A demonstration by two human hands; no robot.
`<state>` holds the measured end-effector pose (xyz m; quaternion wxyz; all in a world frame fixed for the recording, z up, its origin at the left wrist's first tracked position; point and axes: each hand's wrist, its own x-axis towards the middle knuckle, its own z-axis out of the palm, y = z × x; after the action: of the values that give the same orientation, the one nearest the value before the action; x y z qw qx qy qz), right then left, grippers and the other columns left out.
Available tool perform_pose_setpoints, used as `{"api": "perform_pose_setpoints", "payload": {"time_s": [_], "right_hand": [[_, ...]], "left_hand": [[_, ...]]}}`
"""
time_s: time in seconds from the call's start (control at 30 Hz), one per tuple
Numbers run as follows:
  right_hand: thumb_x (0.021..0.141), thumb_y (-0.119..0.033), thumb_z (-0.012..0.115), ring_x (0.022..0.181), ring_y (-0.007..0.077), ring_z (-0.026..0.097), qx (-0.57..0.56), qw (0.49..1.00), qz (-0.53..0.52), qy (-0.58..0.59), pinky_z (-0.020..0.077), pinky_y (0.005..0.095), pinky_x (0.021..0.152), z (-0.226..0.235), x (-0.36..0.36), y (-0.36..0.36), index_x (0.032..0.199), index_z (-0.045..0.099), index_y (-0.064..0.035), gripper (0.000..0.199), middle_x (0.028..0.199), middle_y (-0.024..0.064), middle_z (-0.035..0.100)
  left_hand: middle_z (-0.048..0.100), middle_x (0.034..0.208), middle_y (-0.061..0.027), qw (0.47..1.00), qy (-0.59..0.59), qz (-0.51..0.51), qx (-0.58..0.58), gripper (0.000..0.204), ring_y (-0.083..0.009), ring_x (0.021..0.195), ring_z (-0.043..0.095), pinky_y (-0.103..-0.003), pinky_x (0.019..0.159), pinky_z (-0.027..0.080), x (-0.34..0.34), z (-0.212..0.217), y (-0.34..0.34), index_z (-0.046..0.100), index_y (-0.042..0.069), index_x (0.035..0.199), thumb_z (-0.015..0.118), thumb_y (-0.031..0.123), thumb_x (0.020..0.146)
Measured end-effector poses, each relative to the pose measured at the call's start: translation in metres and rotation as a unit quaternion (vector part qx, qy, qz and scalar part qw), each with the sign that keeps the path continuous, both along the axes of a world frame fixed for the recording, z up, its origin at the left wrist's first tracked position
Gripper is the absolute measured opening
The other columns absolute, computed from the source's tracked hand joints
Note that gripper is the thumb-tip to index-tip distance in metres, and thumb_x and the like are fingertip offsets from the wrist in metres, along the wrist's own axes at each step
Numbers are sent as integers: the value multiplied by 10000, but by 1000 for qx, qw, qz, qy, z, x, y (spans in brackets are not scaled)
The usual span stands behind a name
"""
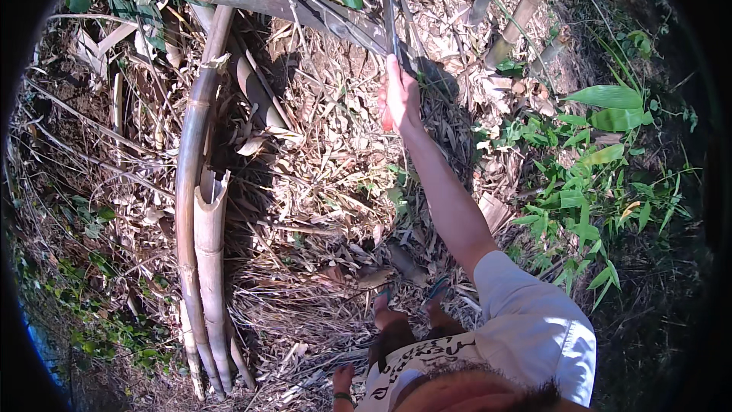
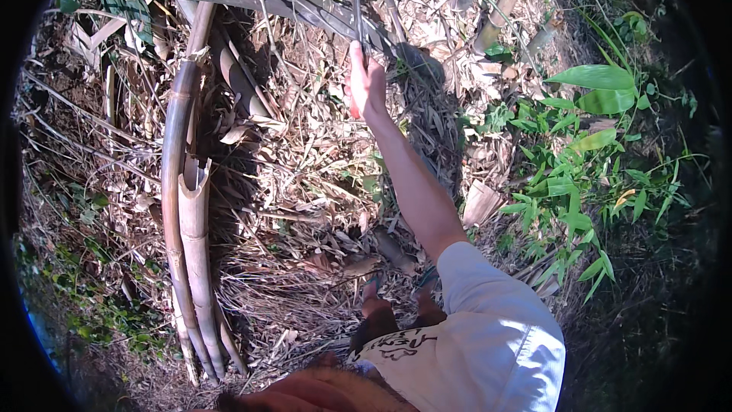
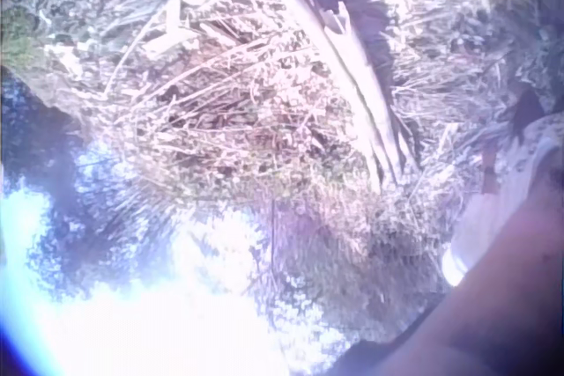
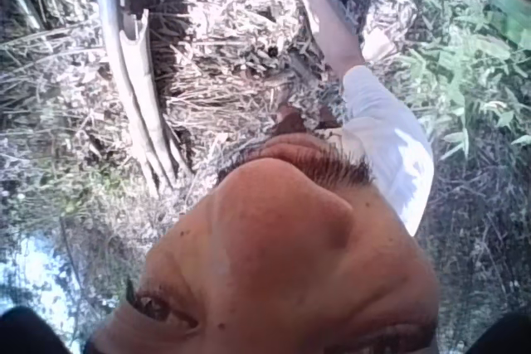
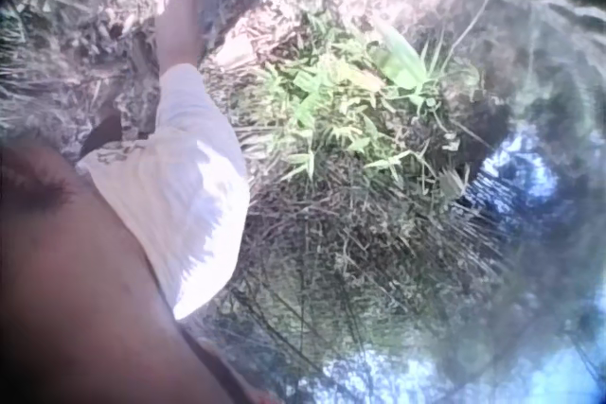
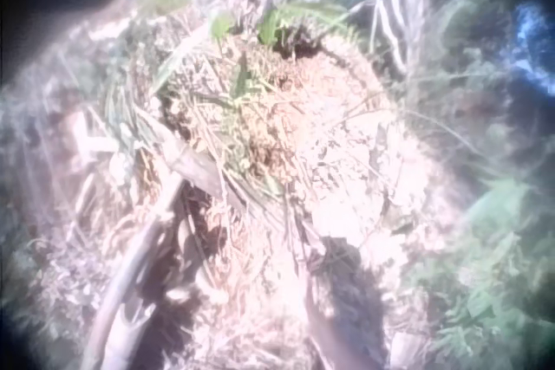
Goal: The person handles bamboo stalks on the ground and uses a machete to cut and trim a piece of bamboo in a forest environment.
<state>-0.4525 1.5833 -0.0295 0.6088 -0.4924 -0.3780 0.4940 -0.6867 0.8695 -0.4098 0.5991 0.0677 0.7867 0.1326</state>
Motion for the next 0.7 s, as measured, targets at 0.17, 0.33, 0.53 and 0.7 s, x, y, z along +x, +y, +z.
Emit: {"api": "perform_pose_setpoints", "payload": {"time_s": [0.17, 0.33, 0.53, 0.7], "right_hand": [[1034, -588, 457, 522, 147, 465, 364, 930, -54, 22, 405, 314, 491, 201, 39, -30, 897, 498, -42, 565, 625, 51, 465], [1008, -647, 419, 530, 163, 477, 501, 848, -137, 104, 428, 315, 500, 200, 29, -14, 941, 476, -73, 581, 640, 63, 473], [952, -713, 503, 472, 119, 455, -162, 981, 61, 84, 392, 294, 425, -150, 82, 54, 955, 534, -71, 644, 653, 46, 527], [1014, -545, 536, 497, 121, 452, -153, 981, 53, -106, 370, 288, 462, -30, 65, 17, 826, 544, -88, 494, 624, 3, 485]], "left_hand": [[729, 865, -90, 997, 12, 66, 47, 420, -165, 739, 700, -302, 557, 491, -9, 13, 18, 691, -40, 1109, 708, 319, 892], [729, 860, -89, 992, 65, 91, 52, 424, -166, 764, 691, -303, 624, 510, -10, 28, 33, 703, -38, 1093, 720, 330, 883], [698, 823, -53, 986, -21, 131, 105, 383, -120, 691, 624, -265, 620, 490, 10, 45, 57, 700, -30, 1104, 738, 301, 916], [684, 773, -27, 988, -37, 144, 42, 304, -104, 608, 590, -271, 499, 430, -19, 43, 29, 703, 25, 1002, 721, 317, 920]]}}
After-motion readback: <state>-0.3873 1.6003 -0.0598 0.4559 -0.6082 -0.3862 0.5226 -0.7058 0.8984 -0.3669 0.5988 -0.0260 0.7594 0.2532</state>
